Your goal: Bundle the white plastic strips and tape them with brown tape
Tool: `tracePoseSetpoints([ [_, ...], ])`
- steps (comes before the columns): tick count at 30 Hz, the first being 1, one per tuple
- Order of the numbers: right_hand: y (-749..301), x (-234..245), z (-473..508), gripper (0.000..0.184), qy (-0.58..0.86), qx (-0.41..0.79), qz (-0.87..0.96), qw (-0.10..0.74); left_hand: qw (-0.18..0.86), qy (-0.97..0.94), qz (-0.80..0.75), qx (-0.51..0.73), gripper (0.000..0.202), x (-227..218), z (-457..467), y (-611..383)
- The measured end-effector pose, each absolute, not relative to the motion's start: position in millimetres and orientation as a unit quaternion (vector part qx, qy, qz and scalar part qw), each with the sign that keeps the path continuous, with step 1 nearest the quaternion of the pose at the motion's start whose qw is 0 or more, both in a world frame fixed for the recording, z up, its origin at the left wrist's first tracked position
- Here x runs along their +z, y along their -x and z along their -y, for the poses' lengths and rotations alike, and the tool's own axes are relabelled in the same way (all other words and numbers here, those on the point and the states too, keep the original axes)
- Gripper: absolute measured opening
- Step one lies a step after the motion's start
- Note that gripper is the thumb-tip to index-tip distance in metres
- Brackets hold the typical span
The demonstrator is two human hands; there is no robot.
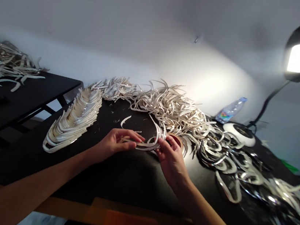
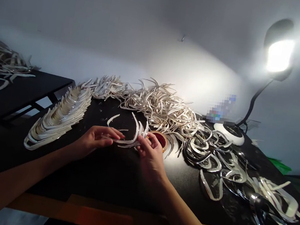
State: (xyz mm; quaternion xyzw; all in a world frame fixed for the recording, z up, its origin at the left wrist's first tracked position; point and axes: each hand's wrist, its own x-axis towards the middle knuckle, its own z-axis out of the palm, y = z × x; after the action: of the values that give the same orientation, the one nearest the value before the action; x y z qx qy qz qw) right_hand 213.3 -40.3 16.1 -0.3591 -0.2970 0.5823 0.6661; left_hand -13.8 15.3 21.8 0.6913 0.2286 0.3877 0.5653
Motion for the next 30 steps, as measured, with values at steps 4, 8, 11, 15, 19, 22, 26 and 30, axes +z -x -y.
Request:
tracePoseSetpoints([
  [4, -215, 18, 40, 0.034, 0.376, 0.512, 0.357, 0.685, 0.379, -0.776, -0.281, 0.418, 0.024, 21, -19, 16],
  [8, -209, 16, 46, 0.031, 0.385, 0.47, 0.43, 0.668, 0.207, -0.844, -0.253, 0.425, 0.02, 12, -11, 7],
  [11, -204, 15, 50, 0.03, 0.377, 0.48, 0.452, 0.65, 0.207, -0.838, -0.236, 0.446, 0.004, 5, -2, -3],
  [15, -204, 11, 49, 0.024, 0.39, 0.484, 0.459, 0.634, 0.275, -0.801, -0.254, 0.468, 0.004, 2, 3, -11],
  [19, -204, 3, 45, 0.021, 0.387, 0.492, 0.448, 0.639, 0.31, -0.773, -0.243, 0.496, 0.004, 3, 3, -10],
  [22, -202, 0, 45, 0.019, 0.376, 0.504, 0.456, 0.63, 0.281, -0.781, -0.224, 0.51, 0.011, 3, 5, -9],
  [26, -199, 1, 46, 0.019, 0.383, 0.497, 0.467, 0.624, 0.211, -0.814, -0.217, 0.496, 0.015, 1, 7, -9],
  [30, -197, 2, 47, 0.02, 0.378, 0.477, 0.479, 0.633, 0.13, -0.836, -0.22, 0.486, 0.015, -2, 10, -10],
])
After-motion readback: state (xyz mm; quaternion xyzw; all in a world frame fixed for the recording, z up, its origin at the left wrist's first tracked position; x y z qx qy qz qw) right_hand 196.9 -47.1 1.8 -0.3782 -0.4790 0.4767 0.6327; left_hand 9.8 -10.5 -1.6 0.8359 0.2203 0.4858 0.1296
